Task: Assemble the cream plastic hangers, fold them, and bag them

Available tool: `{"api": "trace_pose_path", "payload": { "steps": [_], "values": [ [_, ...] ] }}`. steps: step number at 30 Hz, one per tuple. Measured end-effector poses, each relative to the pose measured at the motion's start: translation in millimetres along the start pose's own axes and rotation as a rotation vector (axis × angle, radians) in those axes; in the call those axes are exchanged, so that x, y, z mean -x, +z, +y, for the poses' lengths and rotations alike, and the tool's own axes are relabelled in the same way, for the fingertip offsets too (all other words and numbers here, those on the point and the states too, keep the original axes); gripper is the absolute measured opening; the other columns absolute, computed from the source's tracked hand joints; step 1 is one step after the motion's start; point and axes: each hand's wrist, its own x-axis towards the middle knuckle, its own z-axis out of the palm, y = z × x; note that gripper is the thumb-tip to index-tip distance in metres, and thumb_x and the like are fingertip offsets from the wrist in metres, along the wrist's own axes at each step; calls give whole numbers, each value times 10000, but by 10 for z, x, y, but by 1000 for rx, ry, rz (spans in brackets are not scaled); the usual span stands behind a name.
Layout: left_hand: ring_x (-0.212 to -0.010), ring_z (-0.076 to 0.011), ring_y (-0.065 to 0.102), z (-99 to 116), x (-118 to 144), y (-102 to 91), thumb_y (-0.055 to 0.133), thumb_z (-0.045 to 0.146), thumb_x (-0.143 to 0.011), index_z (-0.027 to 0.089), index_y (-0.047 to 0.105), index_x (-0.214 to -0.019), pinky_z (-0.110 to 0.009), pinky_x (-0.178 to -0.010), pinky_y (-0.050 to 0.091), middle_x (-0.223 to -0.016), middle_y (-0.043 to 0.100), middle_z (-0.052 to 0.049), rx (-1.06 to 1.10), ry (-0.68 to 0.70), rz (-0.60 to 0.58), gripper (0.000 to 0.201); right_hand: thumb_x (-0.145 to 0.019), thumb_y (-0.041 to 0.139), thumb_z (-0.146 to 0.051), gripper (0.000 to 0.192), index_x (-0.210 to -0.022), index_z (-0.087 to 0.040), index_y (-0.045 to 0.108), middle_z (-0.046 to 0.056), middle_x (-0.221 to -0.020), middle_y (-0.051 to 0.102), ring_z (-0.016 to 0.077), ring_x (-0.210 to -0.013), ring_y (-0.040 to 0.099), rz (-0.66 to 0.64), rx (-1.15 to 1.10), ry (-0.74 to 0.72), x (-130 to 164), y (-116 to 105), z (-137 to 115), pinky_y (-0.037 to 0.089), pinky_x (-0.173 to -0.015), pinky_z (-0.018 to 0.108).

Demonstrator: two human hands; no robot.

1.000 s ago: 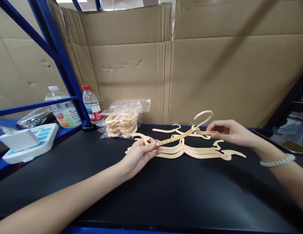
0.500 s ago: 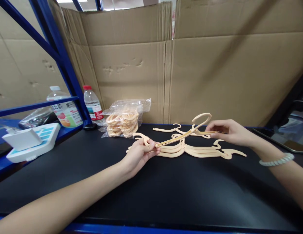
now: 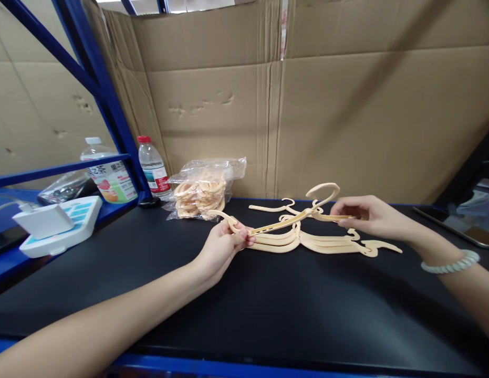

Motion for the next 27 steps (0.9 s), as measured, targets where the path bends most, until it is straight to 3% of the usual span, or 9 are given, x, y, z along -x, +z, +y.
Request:
{"api": "trace_pose_path", "payload": {
  "steps": [5, 11, 22, 25, 27],
  "values": [
    [-544, -80, 549, -37, -32, -28, 649, 84, -656, 158, 454, -668, -199, -559, 429, -618, 560, 31, -15, 29, 55, 209, -776, 638, -500, 315, -807, -187, 615, 34, -736, 589, 147, -616, 496, -27, 30, 3, 15, 37, -29, 407, -549, 270],
    [-605, -92, 614, -92, -77, -54, 645, 64, -710, 133, 503, -679, -196, -634, 497, -629, 590, 13, 2, 18, 107, 161, -813, 592, -491, 302, -826, -191, 624, 0, -615, 548, 121, -541, 465, -44, 100, -6, 3, 110, -50, 378, -503, 238],
    [-713, -111, 684, -44, -50, 14, 560, -12, -814, 103, 571, -702, -183, -735, 559, -728, 637, -21, 86, -50, 158, 161, -815, 549, -314, 143, -741, -198, 589, -86, -443, 364, 74, -401, 316, 81, 485, -251, 22, 205, -86, 283, -460, 206],
    [-713, -124, 682, -34, 27, 84, 525, 113, -884, 100, 581, -759, -200, -705, 560, -799, 673, -75, 1, -149, 67, 137, -787, 543, -299, 185, -634, -198, 559, -83, -442, 297, 75, -414, 252, 175, 499, -273, 39, 185, -109, 259, -450, 213],
    [-693, -128, 671, -47, 117, 135, 501, 225, -914, 97, 582, -779, -223, -681, 560, -848, 683, -109, -121, -217, -88, 203, -777, 538, -289, 190, -610, -197, 543, -81, -448, 285, 76, -424, 243, 224, 479, -261, 51, 174, -130, 253, -447, 213]
  ]
}}
